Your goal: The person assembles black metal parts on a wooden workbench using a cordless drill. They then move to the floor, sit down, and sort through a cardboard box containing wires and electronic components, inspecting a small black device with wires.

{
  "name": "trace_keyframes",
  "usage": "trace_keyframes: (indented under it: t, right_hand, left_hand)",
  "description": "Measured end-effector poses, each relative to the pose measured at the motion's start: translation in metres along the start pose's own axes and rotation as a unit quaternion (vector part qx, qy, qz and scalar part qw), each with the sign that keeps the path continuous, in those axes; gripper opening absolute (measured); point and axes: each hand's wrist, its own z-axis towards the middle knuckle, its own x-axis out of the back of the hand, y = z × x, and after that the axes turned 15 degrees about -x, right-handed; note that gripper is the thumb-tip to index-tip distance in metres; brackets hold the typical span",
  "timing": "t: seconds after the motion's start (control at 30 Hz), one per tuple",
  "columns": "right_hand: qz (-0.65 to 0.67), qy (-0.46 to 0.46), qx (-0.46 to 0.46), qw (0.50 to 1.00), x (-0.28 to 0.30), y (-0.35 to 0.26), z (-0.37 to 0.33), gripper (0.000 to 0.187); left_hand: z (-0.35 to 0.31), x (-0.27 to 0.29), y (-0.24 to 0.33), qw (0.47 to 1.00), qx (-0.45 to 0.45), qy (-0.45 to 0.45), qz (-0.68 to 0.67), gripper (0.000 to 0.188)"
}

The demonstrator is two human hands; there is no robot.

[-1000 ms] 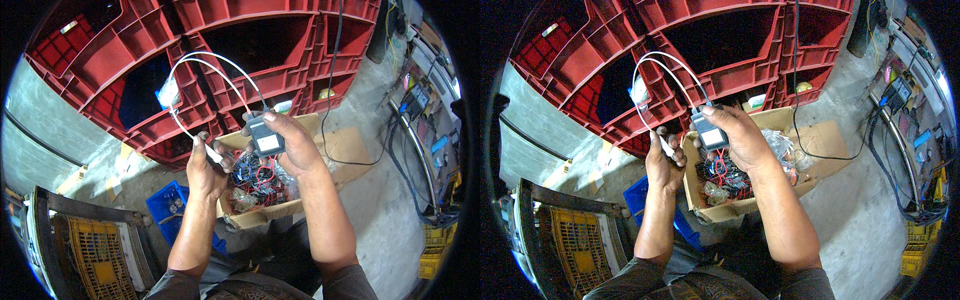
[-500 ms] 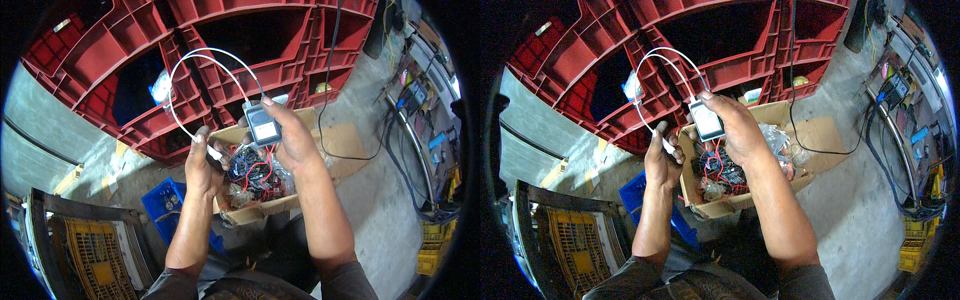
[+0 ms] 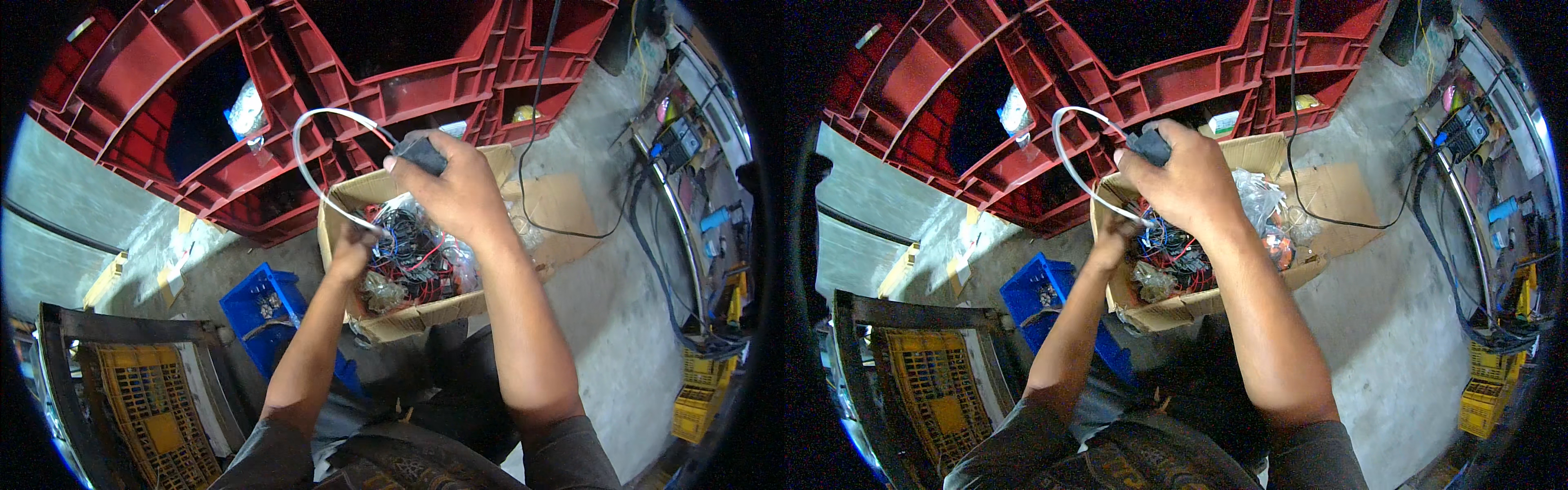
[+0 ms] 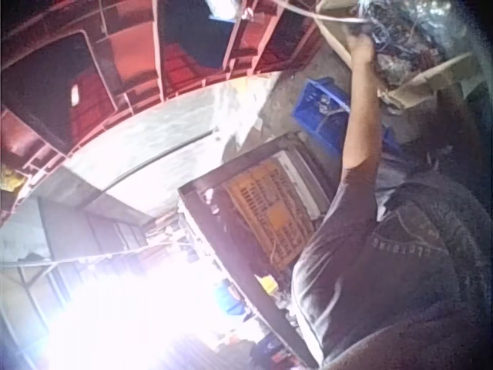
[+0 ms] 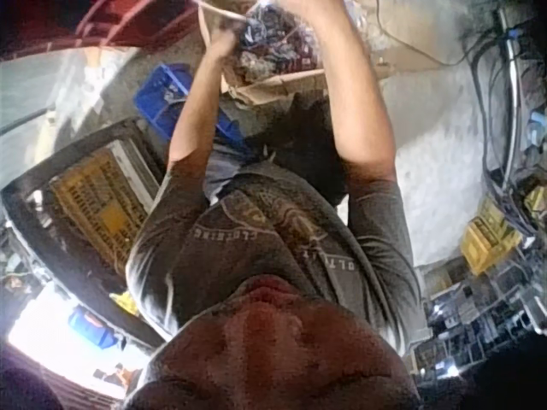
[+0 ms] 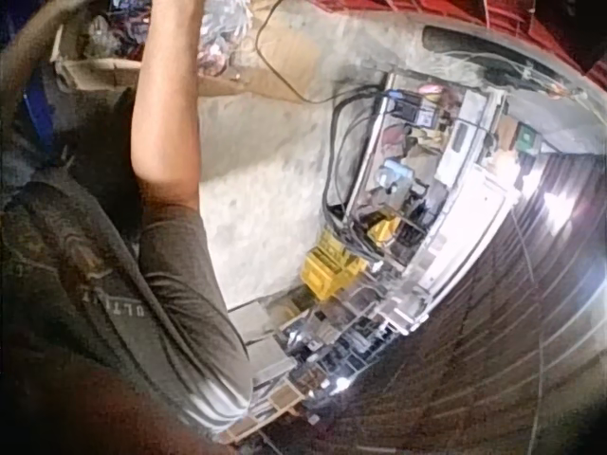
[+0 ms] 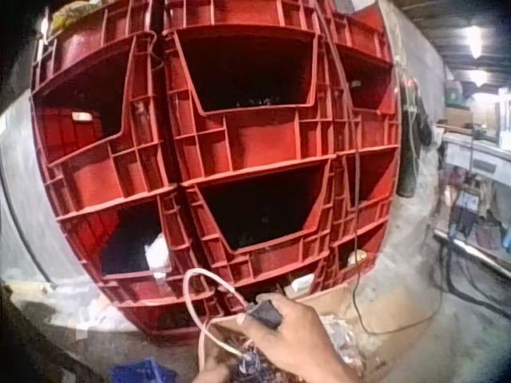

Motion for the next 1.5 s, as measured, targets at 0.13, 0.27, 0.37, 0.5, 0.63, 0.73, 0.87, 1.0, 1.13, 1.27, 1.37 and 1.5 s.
trace_keyframes:
  t: [0.13,0.27,0.37,0.5,0.63,0.73,0.87,1.0,1.13,1.27,1.37,1.5]
  right_hand:
    - [-0.020,0.032,-0.026,0.999,0.013,0.000,0.003,0.028]
    - [0.020,0.038,-0.047,0.998,0.027,0.010,0.001,0.028]
    - [0.038,0.062,-0.052,0.996,0.032,0.018,0.002,0.030]
    - [0.158,0.133,-0.047,0.977,0.040,0.013,0.009,0.027]
    - [0.255,0.215,-0.005,0.943,0.045,0.021,0.023,0.030]
    - [0.286,0.275,0.051,0.916,0.043,0.021,0.032,0.028]
    - [0.318,0.293,0.037,0.901,0.049,0.017,0.030,0.027]
    - [0.333,0.271,0.037,0.902,0.046,0.015,0.030,0.025]
    - [0.346,0.261,0.024,0.901,0.044,0.017,0.031,0.025]
    - [0.330,0.256,0.031,0.908,0.043,0.019,0.031,0.026]
    - [0.324,0.248,0.037,0.912,0.043,0.015,0.030,0.026]
    - [0.342,0.234,0.045,0.909,0.038,0.012,0.030,0.026]
  left_hand:
    - [0.002,-0.010,-0.069,0.839,0.068,-0.217,0.494,0.102]
    - [0.024,-0.012,-0.087,0.756,0.091,-0.240,0.603,0.105]
    - [0.022,-0.019,-0.087,0.688,0.074,-0.275,0.668,0.087]
    - [0.007,-0.023,-0.108,0.677,0.004,-0.227,0.700,0.054]
    - [-0.019,-0.008,-0.127,0.724,-0.032,-0.194,0.661,0.048]
    - [-0.043,-0.009,-0.135,0.713,-0.059,-0.225,0.661,0.045]
    - [-0.069,-0.046,-0.083,0.745,-0.062,-0.291,0.597,0.039]
    - [-0.094,-0.065,-0.060,0.784,-0.158,-0.306,0.516,0.032]
    - [-0.100,-0.085,-0.043,0.794,-0.187,-0.284,0.505,0.027]
    - [-0.101,-0.095,-0.044,0.788,-0.201,-0.286,0.507,0.027]
    - [-0.096,-0.104,-0.042,0.802,-0.200,-0.263,0.497,0.026]
    - [-0.092,-0.122,-0.036,0.818,-0.222,-0.234,0.476,0.022]
